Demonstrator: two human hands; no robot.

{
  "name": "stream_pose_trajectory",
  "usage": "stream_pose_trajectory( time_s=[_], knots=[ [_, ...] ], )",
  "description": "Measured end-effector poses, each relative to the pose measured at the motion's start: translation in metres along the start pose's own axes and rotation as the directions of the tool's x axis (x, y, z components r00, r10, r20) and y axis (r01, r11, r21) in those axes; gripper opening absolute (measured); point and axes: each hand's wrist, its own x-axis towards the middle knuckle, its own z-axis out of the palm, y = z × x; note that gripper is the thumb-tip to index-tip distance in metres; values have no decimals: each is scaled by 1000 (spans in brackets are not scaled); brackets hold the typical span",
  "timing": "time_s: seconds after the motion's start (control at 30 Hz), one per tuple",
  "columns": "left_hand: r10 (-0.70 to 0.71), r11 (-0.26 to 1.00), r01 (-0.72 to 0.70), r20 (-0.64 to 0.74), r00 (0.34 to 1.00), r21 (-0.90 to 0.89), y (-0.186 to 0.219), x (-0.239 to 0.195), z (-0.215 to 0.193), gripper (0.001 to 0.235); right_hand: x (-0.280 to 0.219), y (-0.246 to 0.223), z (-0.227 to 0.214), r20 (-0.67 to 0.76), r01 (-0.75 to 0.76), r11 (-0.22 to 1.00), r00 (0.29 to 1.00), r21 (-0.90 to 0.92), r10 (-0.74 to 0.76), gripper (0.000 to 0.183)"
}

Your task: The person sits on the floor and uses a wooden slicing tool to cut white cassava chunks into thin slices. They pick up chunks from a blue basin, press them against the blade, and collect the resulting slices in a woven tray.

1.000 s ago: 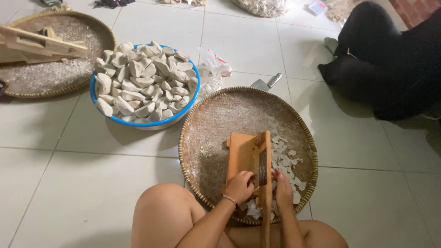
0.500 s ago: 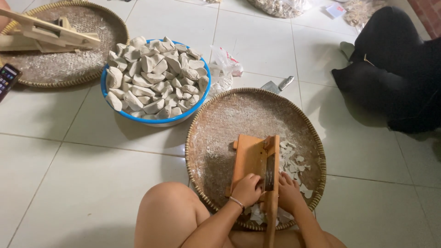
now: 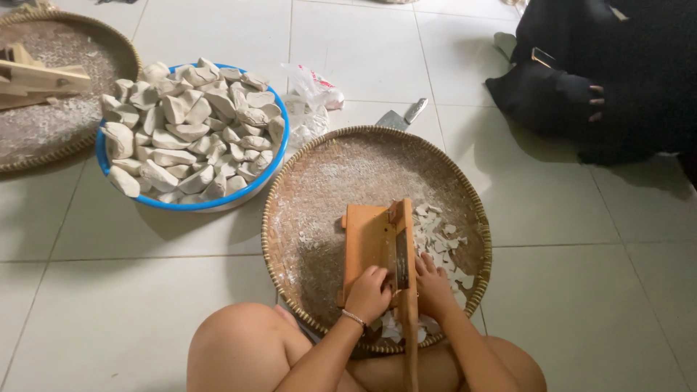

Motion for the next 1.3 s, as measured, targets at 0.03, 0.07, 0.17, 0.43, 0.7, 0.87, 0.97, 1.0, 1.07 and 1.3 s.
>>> stream_pose_trajectory(
  time_s=[0.03, 0.07, 0.17, 0.43, 0.7, 0.87, 0.97, 1.0, 1.07, 1.3],
  knots=[
    [2, 1000, -2, 16, 1000, -4, -13, 1, 13, 14, -2, -3, -1, 8, -12, 1000, 1000, 7, 12, 74],
    [16, 1000, -15, -29, 999, 25, -27, 2, 25, 24, -4, -6, -2, -30, -27, 1000, 999, -9, 27, 76],
    [53, 997, -49, -88, 995, 52, -43, 2, 40, 35, -2, -6, -14, -41, -61, 997, 997, -51, 59, 86],
    [61, 998, -55, -141, 988, 43, -27, -3, 20, 35, -3, 3, -19, -30, -65, 992, 998, -110, 62, 100],
    [-764, 602, 754, 84, 640, -262, -32, 6, -41, 127, -5, -11, -8, -87, 9, 999, 996, -47, -13, 85],
    [-733, 656, 698, -20, 680, -285, -46, 6, -29, 107, -5, -15, -8, -70, -35, 999, 997, -29, 33, 84],
    [-748, 637, 711, -14, 664, -297, -41, 0, -45, 104, -3, -8, 0, -91, -57, 997, 994, 55, 62, 93],
    [-763, 617, 722, -10, 647, -313, -34, -3, -52, 104, -1, -2, 6, -119, -66, 995, 990, 80, 75, 100],
    [-771, 613, 734, -16, 637, -292, -27, -7, -65, 100, -2, -9, 9, -152, -55, 995, 986, 82, 67, 101],
    [-764, 639, 735, -69, 642, -229, -34, -2, -70, 91, 17, -23, 18, -266, 116, 989, 960, 90, -89, 87]
  ],
)
